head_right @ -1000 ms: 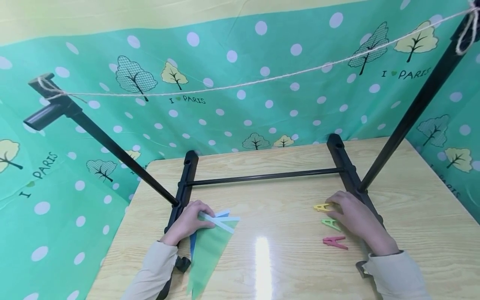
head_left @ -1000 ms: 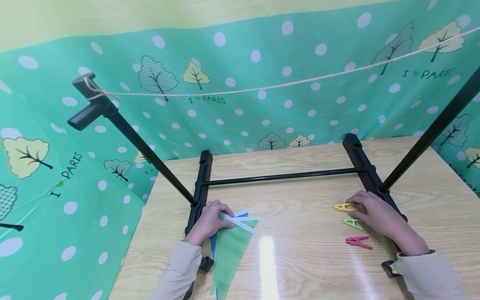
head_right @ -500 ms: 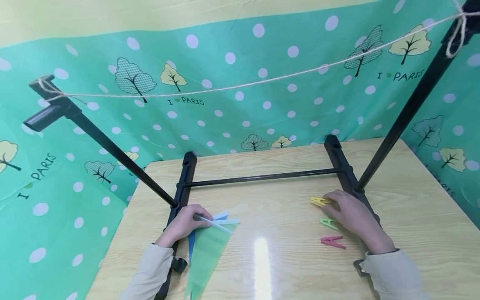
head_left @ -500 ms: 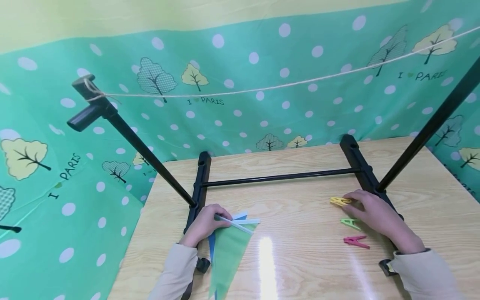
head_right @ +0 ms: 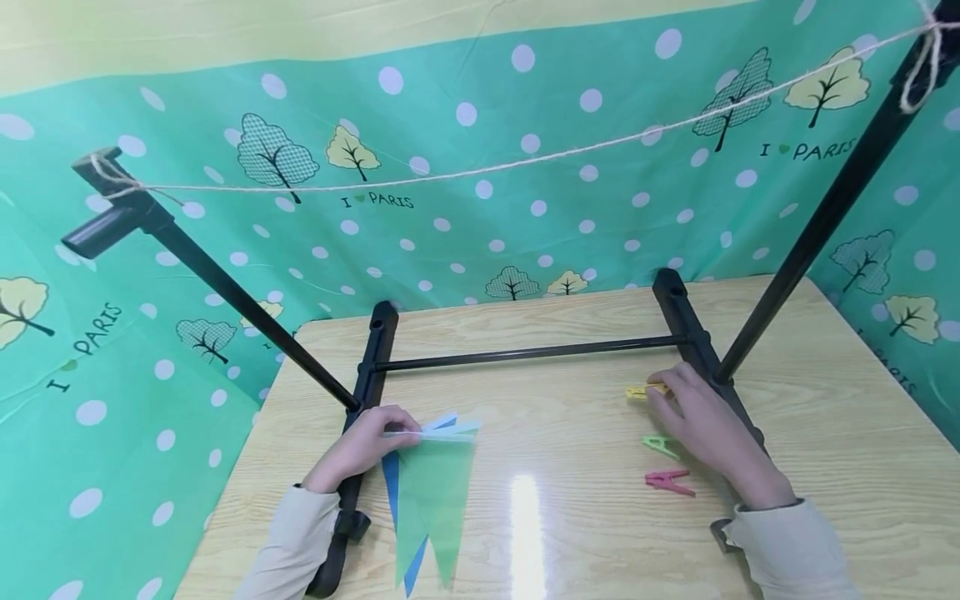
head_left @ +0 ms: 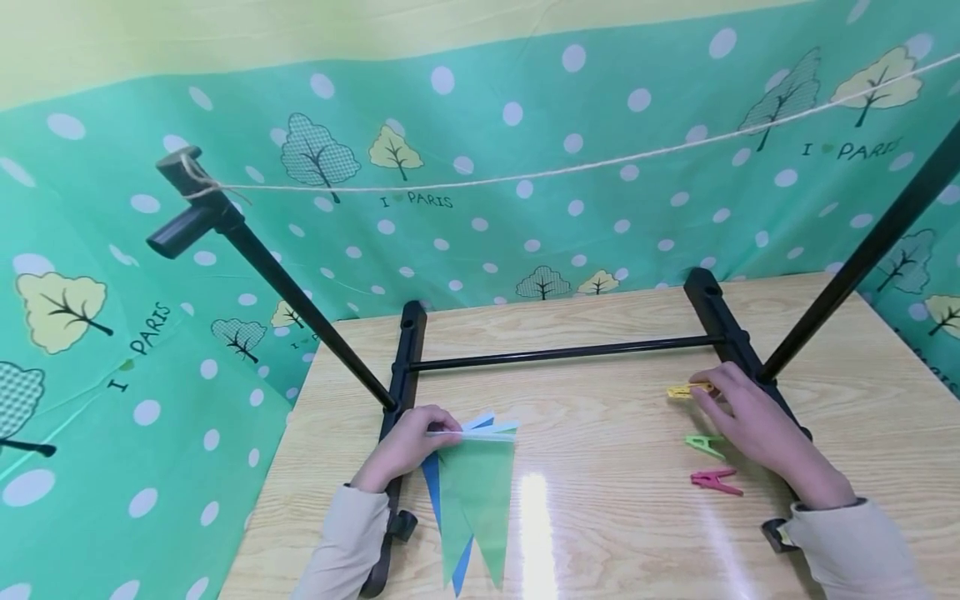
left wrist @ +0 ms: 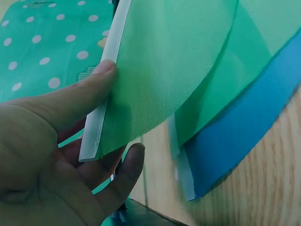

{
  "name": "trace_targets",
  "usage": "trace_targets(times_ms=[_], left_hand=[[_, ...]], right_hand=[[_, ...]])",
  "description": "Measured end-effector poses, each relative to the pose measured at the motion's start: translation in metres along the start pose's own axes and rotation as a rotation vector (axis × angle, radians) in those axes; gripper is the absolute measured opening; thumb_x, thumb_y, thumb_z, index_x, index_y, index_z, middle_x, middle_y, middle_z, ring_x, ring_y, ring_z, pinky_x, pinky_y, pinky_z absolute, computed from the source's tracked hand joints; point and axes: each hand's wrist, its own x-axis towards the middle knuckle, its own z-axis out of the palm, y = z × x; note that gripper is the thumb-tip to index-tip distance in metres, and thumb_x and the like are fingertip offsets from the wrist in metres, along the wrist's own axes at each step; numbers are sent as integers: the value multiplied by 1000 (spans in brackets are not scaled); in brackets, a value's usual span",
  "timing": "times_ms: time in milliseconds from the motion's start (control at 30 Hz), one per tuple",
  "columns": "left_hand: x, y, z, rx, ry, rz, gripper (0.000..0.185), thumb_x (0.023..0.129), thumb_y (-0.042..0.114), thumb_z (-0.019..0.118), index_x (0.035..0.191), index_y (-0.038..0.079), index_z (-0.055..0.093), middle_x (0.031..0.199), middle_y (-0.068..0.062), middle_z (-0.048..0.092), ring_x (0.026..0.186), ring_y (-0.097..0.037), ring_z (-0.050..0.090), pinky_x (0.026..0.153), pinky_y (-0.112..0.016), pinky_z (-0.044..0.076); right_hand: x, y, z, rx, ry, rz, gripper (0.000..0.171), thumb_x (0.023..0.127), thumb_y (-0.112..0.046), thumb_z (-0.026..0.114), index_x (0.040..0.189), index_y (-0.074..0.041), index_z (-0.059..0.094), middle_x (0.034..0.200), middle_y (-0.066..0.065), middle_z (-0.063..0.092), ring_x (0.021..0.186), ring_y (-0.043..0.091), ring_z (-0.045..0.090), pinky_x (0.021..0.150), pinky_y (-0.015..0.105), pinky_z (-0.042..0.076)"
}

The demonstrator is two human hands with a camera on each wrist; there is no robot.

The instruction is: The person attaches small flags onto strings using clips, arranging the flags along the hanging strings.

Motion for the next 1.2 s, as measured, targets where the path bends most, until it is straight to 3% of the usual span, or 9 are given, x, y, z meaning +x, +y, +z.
trace_targets(times_ms=[167, 333, 467, 600, 700, 800, 1033, 1200], left_hand=[[-3, 0, -6, -25, 3, 14, 9, 93, 24, 71, 91, 16, 74, 93, 4, 67, 84, -10, 60, 76, -26, 51], [-4, 1, -11, -71, 22, 53, 13, 93, 29, 70, 92, 17, 74, 93, 5, 69, 86, -10, 62, 77, -26, 51], [-5, 3, -15, -110, 45, 55, 12, 93, 30, 71, 93, 18, 74, 93, 6, 70, 85, -9, 63, 76, -25, 52], [-6, 2, -19, -150, 92, 53, 10, 92, 29, 72, 92, 19, 74, 91, 5, 71, 82, -9, 63, 76, -25, 51], [-6, 2, -21, -182, 124, 45, 9, 91, 27, 74, 91, 18, 74, 90, 4, 71, 81, -11, 62, 76, -26, 50], [-6, 2, -23, -232, 146, 43, 10, 91, 26, 74, 92, 16, 74, 90, 2, 70, 80, -15, 60, 75, -25, 49], [-10, 4, -27, -304, 214, 21, 13, 92, 24, 72, 95, 11, 73, 92, -4, 70, 78, -16, 59, 71, -24, 48], [-12, 5, -32, -327, 257, 12, 14, 93, 20, 71, 98, 7, 72, 93, -8, 69, 77, -18, 57, 69, -24, 47]], right_hand=[[2, -6, -2, 67, 24, 19, 38, 104, -28, 53, 125, 3, 54, 115, 20, 54, 101, 41, 59, 79, 59, 50], [3, -11, -4, 84, 130, -31, 32, 98, -21, 65, 118, 3, 57, 108, 19, 58, 97, 41, 61, 79, 59, 49], [5, -14, -5, 91, 216, -69, 33, 90, -15, 74, 116, 2, 60, 103, 16, 63, 93, 31, 63, 80, 44, 51], [6, -17, -7, 139, 257, -85, 36, 85, -12, 80, 114, 0, 63, 102, 13, 66, 93, 7, 58, 84, 14, 44], [7, -20, -9, 190, 266, -100, 39, 81, -8, 82, 114, 0, 63, 103, 14, 67, 93, -10, 51, 85, 0, 35], [8, -24, -14, 234, 277, -99, 40, 79, -6, 83, 114, 0, 64, 103, 16, 68, 94, -18, 48, 85, -2, 34], [12, -37, -25, 232, 276, -69, 35, 81, -12, 83, 111, -5, 68, 102, 16, 72, 93, -19, 48, 84, -3, 33], [20, -50, -28, 248, 285, -126, 37, 81, -10, 82, 115, -6, 68, 105, 14, 72, 96, -20, 50, 86, -3, 35]])
